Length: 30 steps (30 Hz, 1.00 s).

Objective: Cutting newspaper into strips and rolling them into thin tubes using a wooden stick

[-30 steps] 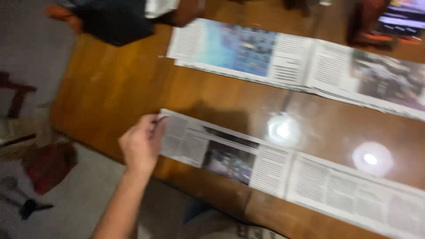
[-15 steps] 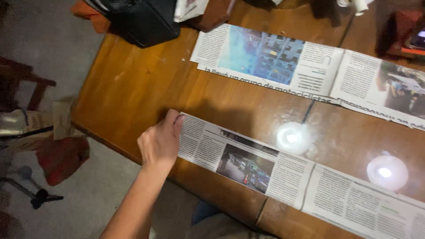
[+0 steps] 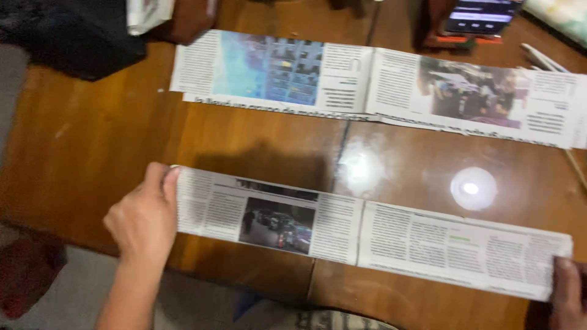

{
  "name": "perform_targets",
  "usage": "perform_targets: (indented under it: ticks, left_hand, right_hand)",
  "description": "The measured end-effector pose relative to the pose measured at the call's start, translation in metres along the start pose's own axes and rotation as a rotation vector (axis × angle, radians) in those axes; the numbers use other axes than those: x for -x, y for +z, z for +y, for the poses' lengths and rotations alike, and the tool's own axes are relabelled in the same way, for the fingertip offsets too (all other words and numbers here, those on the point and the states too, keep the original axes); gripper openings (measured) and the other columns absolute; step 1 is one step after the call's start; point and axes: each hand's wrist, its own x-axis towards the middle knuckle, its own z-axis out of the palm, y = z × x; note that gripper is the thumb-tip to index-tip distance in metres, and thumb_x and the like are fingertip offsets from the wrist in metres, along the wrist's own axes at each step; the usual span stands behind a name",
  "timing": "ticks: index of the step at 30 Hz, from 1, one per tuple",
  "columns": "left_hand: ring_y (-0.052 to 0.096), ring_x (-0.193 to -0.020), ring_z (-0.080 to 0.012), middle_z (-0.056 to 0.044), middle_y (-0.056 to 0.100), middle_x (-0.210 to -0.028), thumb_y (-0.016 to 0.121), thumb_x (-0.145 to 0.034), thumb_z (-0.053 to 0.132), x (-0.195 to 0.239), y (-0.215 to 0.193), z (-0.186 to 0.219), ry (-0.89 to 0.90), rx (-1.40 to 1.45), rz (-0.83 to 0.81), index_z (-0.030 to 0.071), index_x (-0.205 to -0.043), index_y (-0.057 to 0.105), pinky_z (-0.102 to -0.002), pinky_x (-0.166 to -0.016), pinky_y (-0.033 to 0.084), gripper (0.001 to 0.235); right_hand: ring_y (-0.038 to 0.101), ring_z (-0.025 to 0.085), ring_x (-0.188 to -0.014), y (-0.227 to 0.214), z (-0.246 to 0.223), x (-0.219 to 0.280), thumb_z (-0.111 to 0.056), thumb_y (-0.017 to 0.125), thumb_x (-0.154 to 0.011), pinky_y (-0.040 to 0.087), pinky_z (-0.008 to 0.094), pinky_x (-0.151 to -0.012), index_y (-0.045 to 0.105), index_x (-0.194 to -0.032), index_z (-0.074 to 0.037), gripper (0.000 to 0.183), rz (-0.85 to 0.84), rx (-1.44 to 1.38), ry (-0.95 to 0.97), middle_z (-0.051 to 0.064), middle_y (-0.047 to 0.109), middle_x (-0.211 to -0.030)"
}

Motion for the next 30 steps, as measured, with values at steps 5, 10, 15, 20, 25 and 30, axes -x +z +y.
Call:
perform_targets:
  ticks: [5, 10, 15, 20, 25, 30]
  left_hand:
    - [0.061, -0.060, -0.0329, -0.007, 0.062, -0.067, 0.047, -0.105, 0.047, 0.005, 0.005, -0.002, -0.002, 0.074, 0.016, 0.022, -0.101, 0.056, -0.043, -0.057, 0.047, 0.027]
    - [0.062, -0.088, -0.0274, -0.004, 0.065, -0.092, 0.063, -0.096, 0.026, 0.006, 0.017, -0.016, 0.211, 0.046, 0.119, 0.021, -0.105, 0.067, -0.039, -0.076, 0.042, 0.011]
    - [0.054, -0.106, -0.0313, -0.024, 0.061, -0.108, 0.053, -0.084, 0.002, 0.001, 0.199, -0.074, -0.073, 1.093, -0.615, -0.003, -0.091, 0.067, -0.036, -0.098, 0.037, 0.017]
    - [0.066, -0.096, -0.0172, 0.009, 0.061, -0.125, 0.056, -0.070, 0.047, 0.026, 0.078, 0.071, 0.823, 0.408, 0.072, 0.039, -0.112, 0.060, -0.049, -0.092, 0.048, 0.043]
    - [0.065, -0.095, -0.0459, -0.019, 0.066, -0.116, 0.046, -0.081, 0.049, 0.039, 0.049, 0.103, 1.058, 0.651, 0.356, 0.019, -0.110, 0.066, -0.062, -0.111, 0.006, 0.046]
    - [0.055, -0.104, -0.0451, -0.025, 0.061, -0.125, 0.042, -0.080, 0.050, 0.048, 0.085, 0.101, 0.960, 0.698, 0.385, 0.014, -0.111, 0.065, -0.055, -0.098, 0.049, 0.053]
  right_hand:
    - [0.054, 0.024, -0.084, -0.012, -0.043, 0.004, -0.014, 0.060, -0.118, 0.042, 0.035, -0.074, 0.058, -0.114, 0.005, 0.019, 0.038, 0.238, -0.126, 0.019, 0.059, -0.097]
    - [0.053, 0.024, -0.079, -0.011, -0.087, 0.004, -0.012, 0.061, -0.105, 0.042, 0.035, -0.076, 0.063, -0.102, 0.004, 0.016, 0.051, 0.366, -0.117, 0.017, 0.061, -0.089]
    - [0.059, 0.020, -0.069, -0.012, -0.114, 0.000, -0.018, 0.059, -0.090, 0.042, 0.033, -0.063, 0.060, -0.085, -0.005, 0.014, 0.035, 0.313, -0.145, 0.009, 0.064, -0.079]
    - [0.057, 0.019, -0.059, -0.014, -0.124, -0.002, -0.022, 0.059, -0.087, 0.041, 0.032, -0.058, 0.058, -0.080, -0.010, 0.014, 0.070, 0.344, -0.150, 0.004, 0.061, -0.068]
    - [0.058, 0.023, -0.058, -0.014, -0.124, -0.004, -0.027, 0.058, -0.086, 0.041, 0.034, -0.057, 0.056, -0.076, -0.012, 0.019, 0.084, 0.356, -0.147, 0.003, 0.061, -0.064]
    - [0.050, 0.009, -0.049, -0.017, -0.133, -0.010, -0.036, 0.062, -0.082, 0.039, 0.027, -0.051, 0.061, -0.074, -0.017, 0.021, 0.023, 0.247, 0.111, -0.005, 0.056, -0.054]
